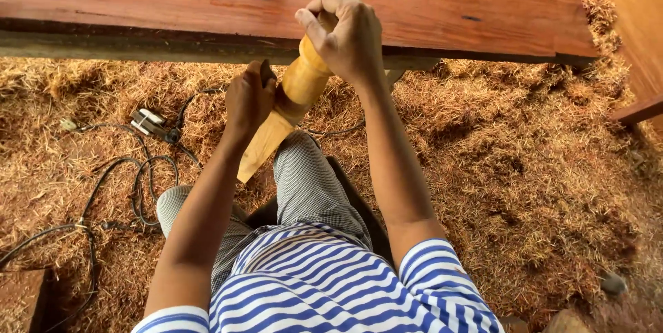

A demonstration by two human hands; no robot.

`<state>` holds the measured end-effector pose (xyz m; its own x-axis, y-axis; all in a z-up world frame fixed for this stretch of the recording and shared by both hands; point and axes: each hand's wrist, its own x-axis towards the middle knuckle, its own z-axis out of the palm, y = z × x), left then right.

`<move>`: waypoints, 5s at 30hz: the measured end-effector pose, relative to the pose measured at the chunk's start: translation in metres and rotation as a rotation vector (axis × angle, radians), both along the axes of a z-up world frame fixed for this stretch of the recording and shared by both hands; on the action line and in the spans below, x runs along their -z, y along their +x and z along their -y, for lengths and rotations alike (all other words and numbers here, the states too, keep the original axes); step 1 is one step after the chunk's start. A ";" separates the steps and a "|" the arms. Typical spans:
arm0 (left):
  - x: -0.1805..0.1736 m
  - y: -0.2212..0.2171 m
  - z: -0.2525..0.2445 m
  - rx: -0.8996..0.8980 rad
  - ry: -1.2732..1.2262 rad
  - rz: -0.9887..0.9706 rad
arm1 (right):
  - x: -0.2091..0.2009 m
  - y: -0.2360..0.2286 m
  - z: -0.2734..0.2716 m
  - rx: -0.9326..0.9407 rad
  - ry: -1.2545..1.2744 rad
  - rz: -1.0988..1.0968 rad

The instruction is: Manual sanding of a decorative wooden furniture leg using a piece of sandpaper.

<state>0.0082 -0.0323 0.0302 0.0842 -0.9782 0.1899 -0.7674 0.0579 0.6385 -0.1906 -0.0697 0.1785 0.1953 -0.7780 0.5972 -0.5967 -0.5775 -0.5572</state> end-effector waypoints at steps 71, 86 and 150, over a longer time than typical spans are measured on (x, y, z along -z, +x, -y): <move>0.027 0.008 -0.007 -0.065 0.012 -0.183 | 0.001 0.001 0.003 0.028 0.133 0.003; 0.001 0.005 -0.031 -0.089 0.069 -0.189 | -0.004 0.005 -0.004 0.019 0.099 0.008; 0.031 -0.005 -0.069 -0.269 -0.029 -0.499 | 0.004 0.039 0.005 0.356 -0.255 -0.024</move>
<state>0.0028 0.0371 -0.0007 0.4164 -0.9048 0.0892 -0.3627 -0.0753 0.9289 -0.1519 -0.0747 0.1743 -0.0424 -0.6278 0.7772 -0.7943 -0.4507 -0.4074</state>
